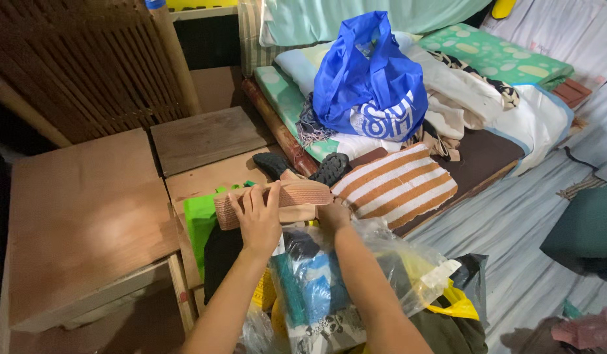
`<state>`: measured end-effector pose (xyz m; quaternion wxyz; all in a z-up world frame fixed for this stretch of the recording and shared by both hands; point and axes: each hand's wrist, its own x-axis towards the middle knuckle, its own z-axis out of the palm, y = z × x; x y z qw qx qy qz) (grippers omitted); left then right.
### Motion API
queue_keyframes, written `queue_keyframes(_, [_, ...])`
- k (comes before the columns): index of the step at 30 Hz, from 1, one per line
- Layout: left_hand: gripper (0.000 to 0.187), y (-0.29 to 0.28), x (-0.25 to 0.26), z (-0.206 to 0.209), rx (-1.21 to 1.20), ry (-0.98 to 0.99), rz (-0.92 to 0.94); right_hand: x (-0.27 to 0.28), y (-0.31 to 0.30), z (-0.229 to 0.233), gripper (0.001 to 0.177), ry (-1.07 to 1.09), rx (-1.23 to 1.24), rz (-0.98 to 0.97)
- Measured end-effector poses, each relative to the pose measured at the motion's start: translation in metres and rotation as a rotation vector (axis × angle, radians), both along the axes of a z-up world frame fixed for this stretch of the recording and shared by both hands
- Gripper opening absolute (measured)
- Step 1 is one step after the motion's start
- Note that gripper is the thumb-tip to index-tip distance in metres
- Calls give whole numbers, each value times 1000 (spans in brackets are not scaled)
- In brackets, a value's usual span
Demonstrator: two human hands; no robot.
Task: The person organizes several pairs of slippers and sandals into a wooden cabinet. They remove items from plastic bags, place them on a shelf, and arrange them neatly.
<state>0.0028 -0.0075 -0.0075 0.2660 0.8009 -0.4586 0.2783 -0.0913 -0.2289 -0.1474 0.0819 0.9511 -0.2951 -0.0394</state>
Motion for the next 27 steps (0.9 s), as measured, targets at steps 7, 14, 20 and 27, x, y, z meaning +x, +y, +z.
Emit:
queue_keyframes(7, [54, -17, 3, -18, 34, -11, 8, 1, 8, -6, 25, -1, -20, -156])
queue_keyframes(14, [56, -10, 9, -15, 10, 38, 9, 5, -2, 2, 39, -111, -47, -41])
queue_keyframes(20, [73, 51, 30, 20, -129, 194, 39, 0, -1, 62, 40, -589, 134, 47])
queue_keyframes(27, [66, 196, 59, 38, -398, 457, -79, -23, 100, 205, 98, -797, 186, 272])
